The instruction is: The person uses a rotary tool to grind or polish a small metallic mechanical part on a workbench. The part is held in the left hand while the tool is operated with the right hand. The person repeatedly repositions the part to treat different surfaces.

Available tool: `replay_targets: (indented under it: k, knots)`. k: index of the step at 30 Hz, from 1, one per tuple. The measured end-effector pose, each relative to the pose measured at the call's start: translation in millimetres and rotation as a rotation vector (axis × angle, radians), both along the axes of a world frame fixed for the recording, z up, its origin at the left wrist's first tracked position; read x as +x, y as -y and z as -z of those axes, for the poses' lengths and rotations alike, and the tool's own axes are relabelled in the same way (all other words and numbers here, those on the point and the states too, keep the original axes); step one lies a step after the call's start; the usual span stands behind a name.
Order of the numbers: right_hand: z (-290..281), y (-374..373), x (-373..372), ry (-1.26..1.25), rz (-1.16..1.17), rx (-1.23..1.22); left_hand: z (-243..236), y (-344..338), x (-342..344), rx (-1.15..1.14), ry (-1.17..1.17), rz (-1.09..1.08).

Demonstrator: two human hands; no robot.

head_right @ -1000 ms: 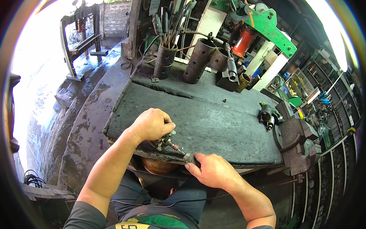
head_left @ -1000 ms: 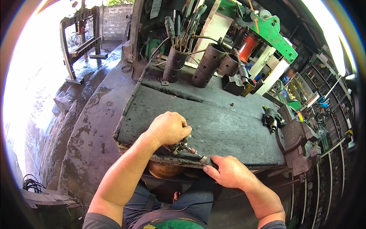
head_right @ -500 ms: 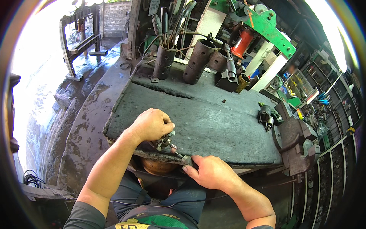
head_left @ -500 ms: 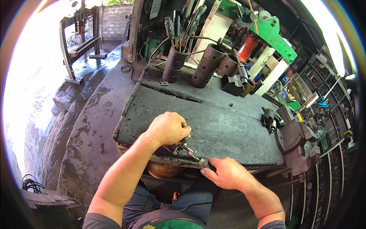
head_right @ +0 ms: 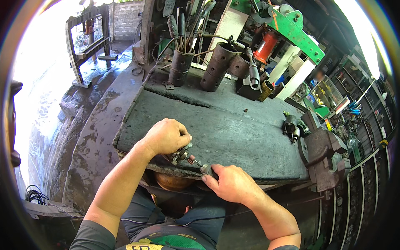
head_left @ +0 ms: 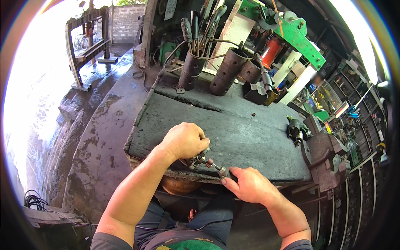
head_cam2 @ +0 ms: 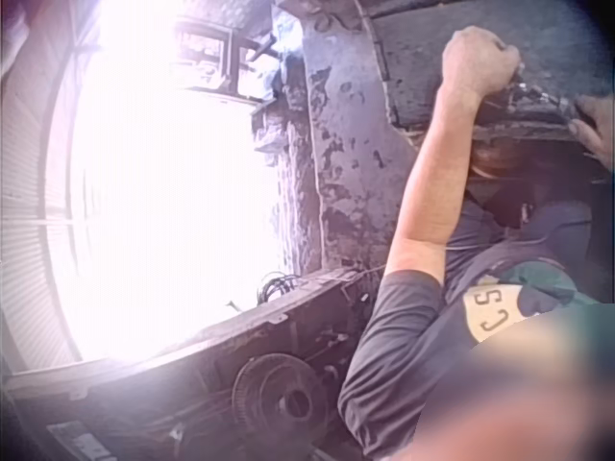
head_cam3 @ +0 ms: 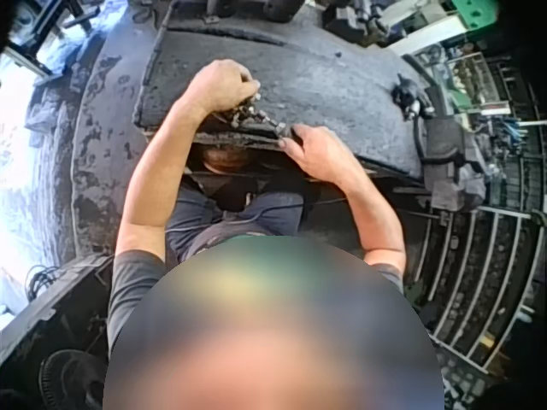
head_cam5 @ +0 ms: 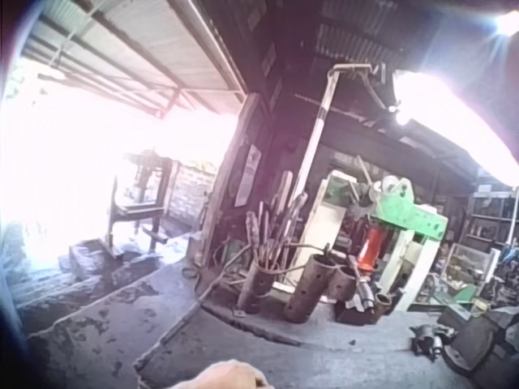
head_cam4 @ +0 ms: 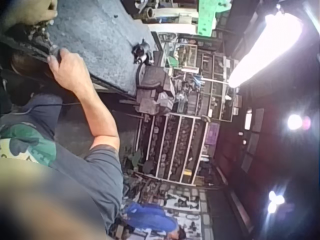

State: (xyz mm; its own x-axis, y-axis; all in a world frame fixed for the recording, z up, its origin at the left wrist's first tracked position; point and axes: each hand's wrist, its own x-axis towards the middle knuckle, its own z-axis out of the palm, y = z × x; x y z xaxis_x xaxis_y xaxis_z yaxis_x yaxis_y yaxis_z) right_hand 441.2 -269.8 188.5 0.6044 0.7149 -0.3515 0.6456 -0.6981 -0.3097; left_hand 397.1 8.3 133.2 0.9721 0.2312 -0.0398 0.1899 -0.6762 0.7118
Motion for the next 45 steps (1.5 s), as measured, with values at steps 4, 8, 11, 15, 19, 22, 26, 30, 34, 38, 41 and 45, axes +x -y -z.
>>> replay_targets:
  k: [4,8,11,15,19,22,26,30,34,38,41,45]
  knots:
    - [0.2,0.1,0.8,-0.033,-0.009,0.005,0.6,0.3,1.6,0.008,-0.004,0.001]
    - [0.1,-1.8,-0.4,0.044,-0.012,0.005,2.5,0.3,1.5,0.006,0.02,0.002]
    - [-0.4,-2.1,-4.1,-0.012,-0.036,-0.025,3.1,0.3,1.0,0.002,0.027,-0.005]
    - [-1.2,-2.4,-3.8,-0.009,0.009,0.001,2.8,0.6,1.5,0.005,0.008,-0.001]
    - [-0.1,-2.9,-4.8,0.011,-0.029,0.002,1.8,0.0,1.5,0.02,0.017,0.002]
    - [-0.1,-3.5,-3.9,0.013,-0.028,-0.004,1.7,0.7,2.0,0.007,0.0,0.002]
    - [-1.4,-3.6,-4.6,0.01,-0.006,0.004,2.1,0.6,0.0,0.006,0.016,-0.001]
    - [-2.0,-2.4,-4.3,0.002,0.01,-0.016,3.0,1.3,1.8,0.013,0.015,0.0]
    - [-0.4,-0.8,-4.2,0.002,0.004,0.007,3.2,0.6,1.1,0.013,0.019,-0.003]
    - [1.0,0.7,-5.0,0.01,-0.036,0.007,2.8,0.7,0.9,0.01,0.018,-0.003]
    - [-2.2,3.5,-3.6,0.034,0.023,0.022,2.4,0.9,0.0,-0.004,0.011,-0.006]
    - [-3.4,5.3,-5.2,0.013,-0.017,0.001,1.1,0.3,0.2,0.018,0.014,-0.002]
